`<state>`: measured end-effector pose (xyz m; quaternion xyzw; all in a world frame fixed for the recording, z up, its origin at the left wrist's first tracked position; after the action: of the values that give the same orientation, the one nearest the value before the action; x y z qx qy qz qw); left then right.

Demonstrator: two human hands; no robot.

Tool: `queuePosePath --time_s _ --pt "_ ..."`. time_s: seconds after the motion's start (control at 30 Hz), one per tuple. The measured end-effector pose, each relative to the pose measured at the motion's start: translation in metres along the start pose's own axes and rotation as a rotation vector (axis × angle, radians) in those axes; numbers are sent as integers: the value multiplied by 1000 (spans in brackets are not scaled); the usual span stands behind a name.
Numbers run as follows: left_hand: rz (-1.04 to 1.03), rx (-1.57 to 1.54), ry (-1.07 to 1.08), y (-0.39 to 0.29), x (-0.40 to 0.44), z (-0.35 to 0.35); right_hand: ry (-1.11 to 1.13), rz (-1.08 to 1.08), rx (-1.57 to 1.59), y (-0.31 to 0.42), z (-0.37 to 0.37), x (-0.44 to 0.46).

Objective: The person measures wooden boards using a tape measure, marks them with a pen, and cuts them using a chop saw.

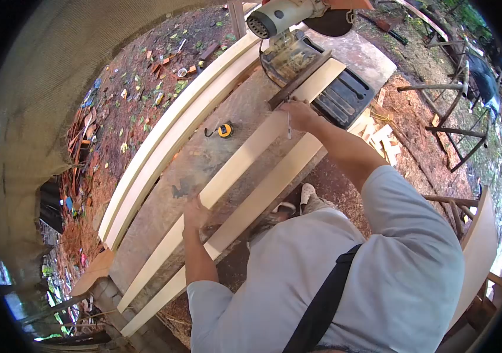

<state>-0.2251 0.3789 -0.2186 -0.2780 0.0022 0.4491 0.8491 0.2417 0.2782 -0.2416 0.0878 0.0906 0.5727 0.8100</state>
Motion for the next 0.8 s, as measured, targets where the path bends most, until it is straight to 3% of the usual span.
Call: queuePosePath --time_s 0.13,0.2,0.23,0.33,0.43,0.5,0.63,0.7,0.8 --pt "-8 -79 63 5 9 7 96 81 26 2 20 3" --pt "2 -190 333 21 22 0 130 92 29 5 18 12" --pt "-1 -201 331 23 23 -3 112 98 -22 7 16 18" --pt "-28 -136 230 23 24 1 103 70 -61 5 17 20" --pt "143 -69 152 5 11 -3 181 -58 59 2 10 2" --pt "-13 -76 -84 -9 4 1 17 -17 17 -8 -3 0" --pt "-28 -7 -119 26 1 -26 -9 12 14 -6 -3 -11" --pt "-49 -69 -149 19 4 -18 -194 21 46 -1 15 -15" --pt "-64 -46 -209 13 9 -16 -169 -2 30 -8 15 -10"
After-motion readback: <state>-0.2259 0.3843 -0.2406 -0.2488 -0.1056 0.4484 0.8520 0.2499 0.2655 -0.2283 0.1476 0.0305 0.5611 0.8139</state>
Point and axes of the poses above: each hand's wrist, its own x-axis towards the middle knuckle, its own z-axis out of the back of the hand, y = z × x, the point moved 6 cm from there along x, towards the middle knuckle, and after that the axes turned 13 degrees about -x, right-handed, at the moved point
